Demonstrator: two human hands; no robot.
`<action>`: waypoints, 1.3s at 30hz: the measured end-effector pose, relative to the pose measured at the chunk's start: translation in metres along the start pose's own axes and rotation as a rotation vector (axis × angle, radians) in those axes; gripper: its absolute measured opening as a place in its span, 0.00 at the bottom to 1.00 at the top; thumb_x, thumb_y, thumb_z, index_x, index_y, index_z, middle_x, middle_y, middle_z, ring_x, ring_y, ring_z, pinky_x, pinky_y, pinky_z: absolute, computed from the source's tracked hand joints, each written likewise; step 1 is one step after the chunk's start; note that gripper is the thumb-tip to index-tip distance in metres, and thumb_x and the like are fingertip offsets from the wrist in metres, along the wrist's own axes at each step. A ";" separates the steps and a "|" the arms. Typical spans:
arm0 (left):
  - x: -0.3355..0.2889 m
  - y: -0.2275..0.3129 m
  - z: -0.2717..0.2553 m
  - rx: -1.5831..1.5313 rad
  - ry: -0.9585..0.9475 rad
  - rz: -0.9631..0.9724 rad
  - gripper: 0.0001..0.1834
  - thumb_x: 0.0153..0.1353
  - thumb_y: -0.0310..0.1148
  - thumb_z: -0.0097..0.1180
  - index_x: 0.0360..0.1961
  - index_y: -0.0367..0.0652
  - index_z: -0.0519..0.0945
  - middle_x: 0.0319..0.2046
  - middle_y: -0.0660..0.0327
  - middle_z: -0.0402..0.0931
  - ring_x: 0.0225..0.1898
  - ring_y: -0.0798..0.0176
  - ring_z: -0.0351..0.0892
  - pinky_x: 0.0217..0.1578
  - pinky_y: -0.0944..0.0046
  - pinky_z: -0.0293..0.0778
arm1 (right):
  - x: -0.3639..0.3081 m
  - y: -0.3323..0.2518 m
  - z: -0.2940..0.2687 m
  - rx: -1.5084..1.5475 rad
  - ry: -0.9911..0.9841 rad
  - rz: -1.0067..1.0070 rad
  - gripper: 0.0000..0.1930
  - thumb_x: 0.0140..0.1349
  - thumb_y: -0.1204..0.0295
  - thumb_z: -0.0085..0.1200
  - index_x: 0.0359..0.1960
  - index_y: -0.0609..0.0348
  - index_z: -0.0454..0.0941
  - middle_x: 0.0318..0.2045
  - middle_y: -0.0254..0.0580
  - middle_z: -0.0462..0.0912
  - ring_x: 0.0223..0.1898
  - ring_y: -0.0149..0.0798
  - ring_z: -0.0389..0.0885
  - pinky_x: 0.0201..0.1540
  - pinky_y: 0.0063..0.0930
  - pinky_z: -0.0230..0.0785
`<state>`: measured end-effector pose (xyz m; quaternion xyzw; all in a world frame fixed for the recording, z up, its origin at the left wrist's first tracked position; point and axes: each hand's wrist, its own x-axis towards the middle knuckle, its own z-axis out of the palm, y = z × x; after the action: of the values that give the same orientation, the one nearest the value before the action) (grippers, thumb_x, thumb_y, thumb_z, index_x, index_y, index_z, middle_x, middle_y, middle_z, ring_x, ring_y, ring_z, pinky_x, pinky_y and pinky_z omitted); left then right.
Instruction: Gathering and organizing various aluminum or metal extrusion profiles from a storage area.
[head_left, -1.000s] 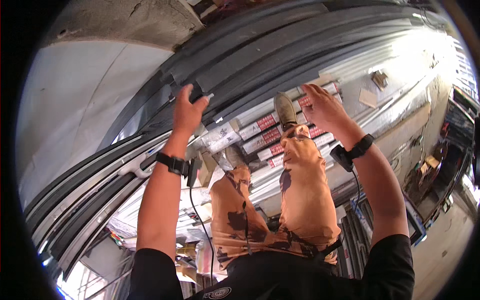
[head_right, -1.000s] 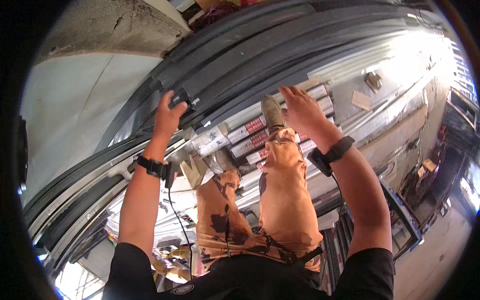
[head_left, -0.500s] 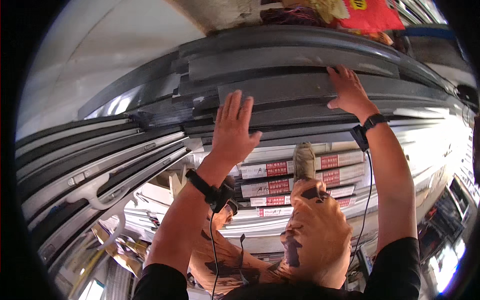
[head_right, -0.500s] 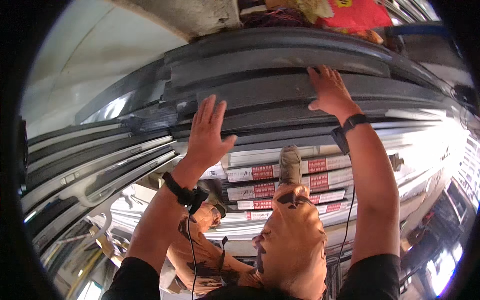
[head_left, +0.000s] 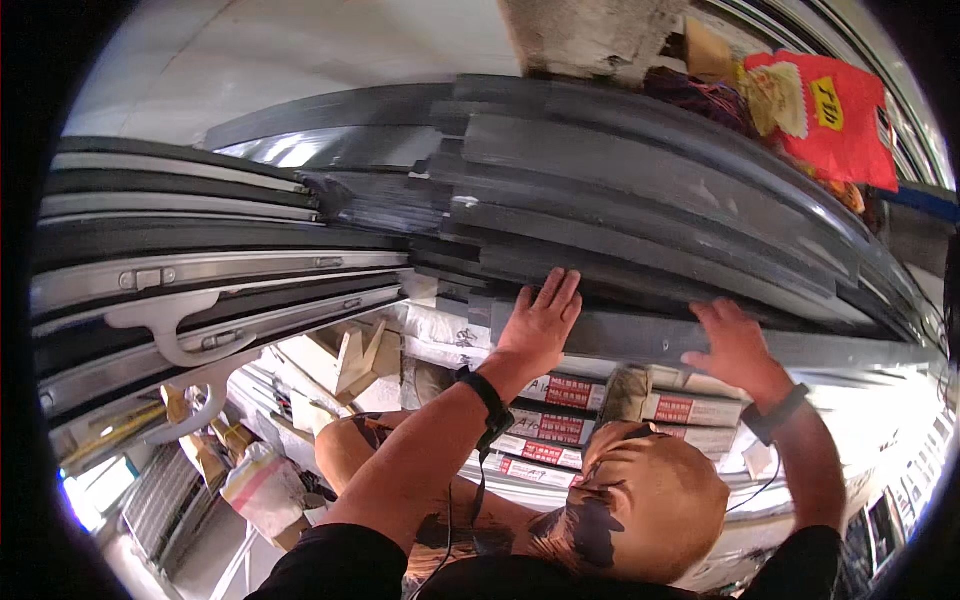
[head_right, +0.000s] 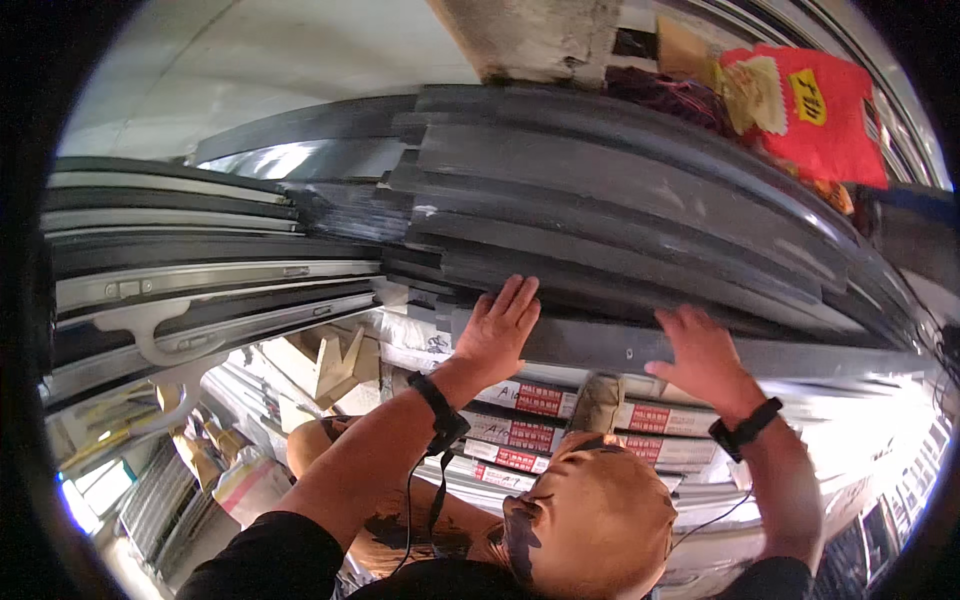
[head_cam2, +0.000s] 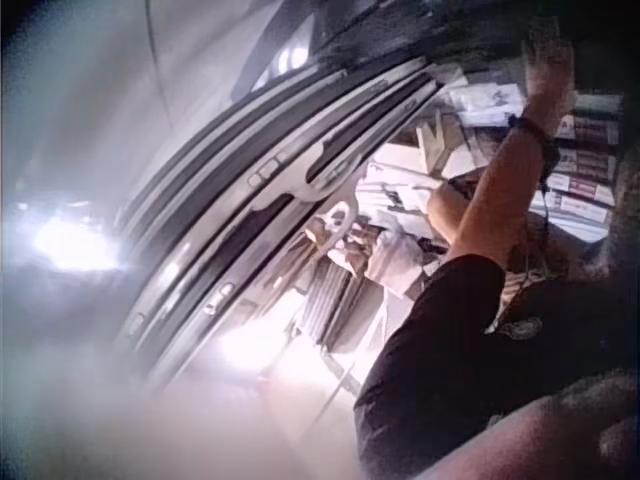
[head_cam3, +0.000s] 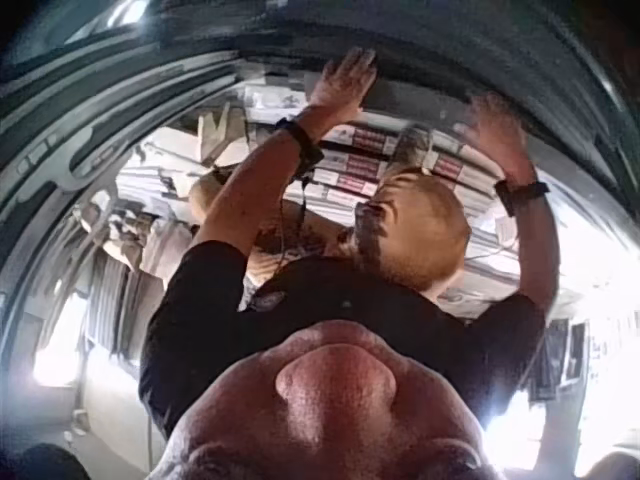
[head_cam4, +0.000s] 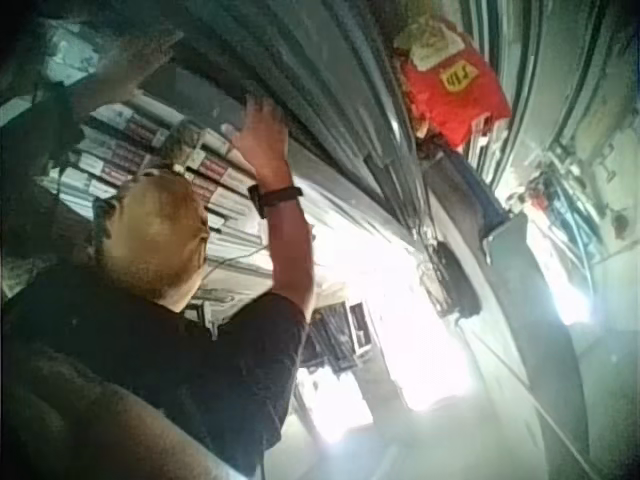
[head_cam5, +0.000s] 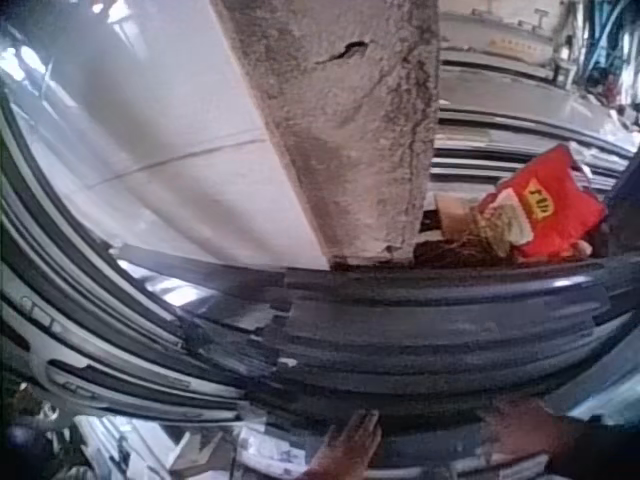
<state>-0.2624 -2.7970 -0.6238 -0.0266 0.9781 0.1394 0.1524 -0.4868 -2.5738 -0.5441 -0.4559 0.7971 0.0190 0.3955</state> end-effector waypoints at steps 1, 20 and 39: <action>-0.002 -0.003 0.003 -0.024 0.015 -0.018 0.36 0.45 0.33 0.63 0.57 0.36 0.67 0.67 0.49 0.52 0.69 0.48 0.50 0.58 0.48 0.63 | 0.011 -0.004 -0.018 0.047 -0.021 0.077 0.40 0.45 0.59 0.68 0.60 0.58 0.66 0.56 0.56 0.68 0.60 0.56 0.66 0.61 0.45 0.61; 0.010 0.015 -0.008 -0.201 -0.001 -0.140 0.36 0.49 0.33 0.63 0.61 0.41 0.66 0.68 0.47 0.49 0.70 0.45 0.48 0.65 0.43 0.54 | 0.153 0.068 -0.106 -0.222 0.500 0.002 0.41 0.48 0.41 0.59 0.56 0.60 0.72 0.53 0.54 0.75 0.56 0.53 0.72 0.57 0.43 0.66; 0.067 -0.016 -0.115 0.028 0.180 -0.053 0.53 0.36 0.42 0.75 0.65 0.44 0.62 0.70 0.48 0.48 0.72 0.45 0.44 0.67 0.41 0.43 | 0.020 0.004 0.035 -0.114 0.467 -0.047 0.32 0.51 0.43 0.58 0.44 0.61 0.75 0.39 0.47 0.80 0.43 0.46 0.80 0.40 0.40 0.76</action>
<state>-0.3579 -2.8455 -0.5433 -0.0629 0.9886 0.1188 0.0681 -0.4732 -2.5721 -0.5824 -0.4881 0.8537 -0.0512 0.1744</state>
